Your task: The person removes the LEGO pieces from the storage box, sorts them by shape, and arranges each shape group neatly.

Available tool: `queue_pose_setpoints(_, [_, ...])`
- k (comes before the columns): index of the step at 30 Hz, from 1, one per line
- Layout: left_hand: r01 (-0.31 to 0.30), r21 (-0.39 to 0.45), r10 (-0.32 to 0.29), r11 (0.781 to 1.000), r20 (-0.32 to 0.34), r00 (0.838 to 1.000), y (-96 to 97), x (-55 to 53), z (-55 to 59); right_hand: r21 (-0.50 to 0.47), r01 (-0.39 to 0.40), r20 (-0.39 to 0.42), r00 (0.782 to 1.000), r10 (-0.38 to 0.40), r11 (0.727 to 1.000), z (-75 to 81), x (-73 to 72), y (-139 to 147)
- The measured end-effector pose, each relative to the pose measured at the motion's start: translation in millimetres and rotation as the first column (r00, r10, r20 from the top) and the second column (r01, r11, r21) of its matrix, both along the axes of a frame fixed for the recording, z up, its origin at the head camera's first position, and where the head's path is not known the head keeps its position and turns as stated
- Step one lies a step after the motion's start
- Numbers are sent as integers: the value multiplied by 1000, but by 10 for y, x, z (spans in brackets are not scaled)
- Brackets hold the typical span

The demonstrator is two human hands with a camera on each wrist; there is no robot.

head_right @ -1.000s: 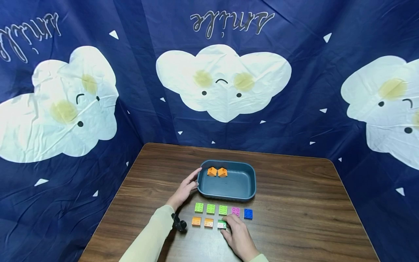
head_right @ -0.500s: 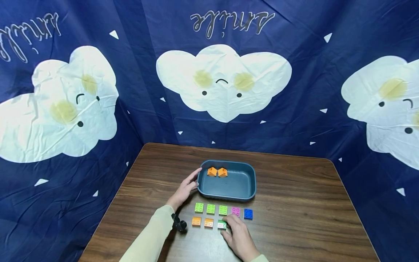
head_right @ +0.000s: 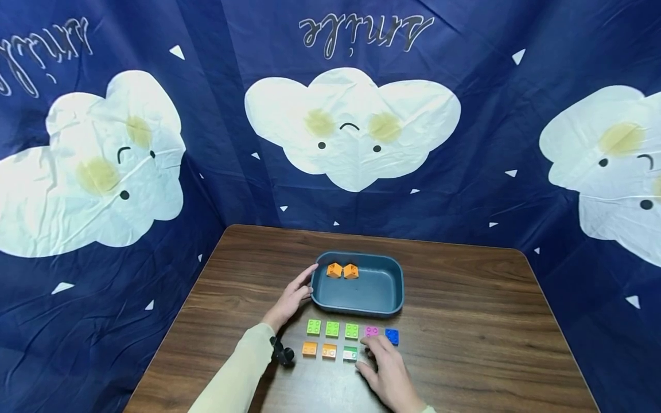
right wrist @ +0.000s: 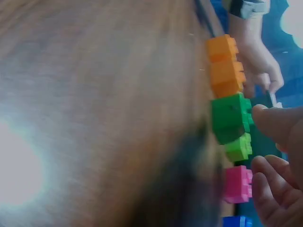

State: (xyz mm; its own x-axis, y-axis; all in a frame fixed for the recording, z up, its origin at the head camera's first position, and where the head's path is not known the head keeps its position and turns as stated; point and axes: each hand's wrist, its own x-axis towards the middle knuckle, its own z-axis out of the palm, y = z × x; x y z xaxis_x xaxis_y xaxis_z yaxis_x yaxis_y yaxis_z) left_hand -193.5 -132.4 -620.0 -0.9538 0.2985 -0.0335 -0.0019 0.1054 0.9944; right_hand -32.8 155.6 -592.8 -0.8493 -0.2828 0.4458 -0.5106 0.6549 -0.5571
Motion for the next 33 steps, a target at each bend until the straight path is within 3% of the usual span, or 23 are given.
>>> queue_pose_setpoints(3, [0,3,0,1000,-5,1000,11,-7,18,27,10,-93,996,-7,1000,111,-65,47])
queue_pose_setpoints(6, [-1,3,1,1000,-3,1000,22,-13,33,58,37,-115,993,-30,998,246,-165,85])
queue_pose_setpoints(16, [-8,-12,8,1000,-2,1000,29,13,54,142,66,7,998,-67,988,629,-725,132])
queue_pose_setpoints(24, [7,-26,-7,1000,22,1000,-3,15,13,254,-13,162,986,-29,967,627,-1230,-30])
queue_pose_setpoints(28, [27,-32,-27,999,9,1000,-10,9,16,286,-55,240,971,-16,957,616,-1411,-124])
queue_pose_setpoints(33, [16,-32,-16,999,3,1000,-11,13,42,314,-82,280,960,-9,946,569,-1596,-210])
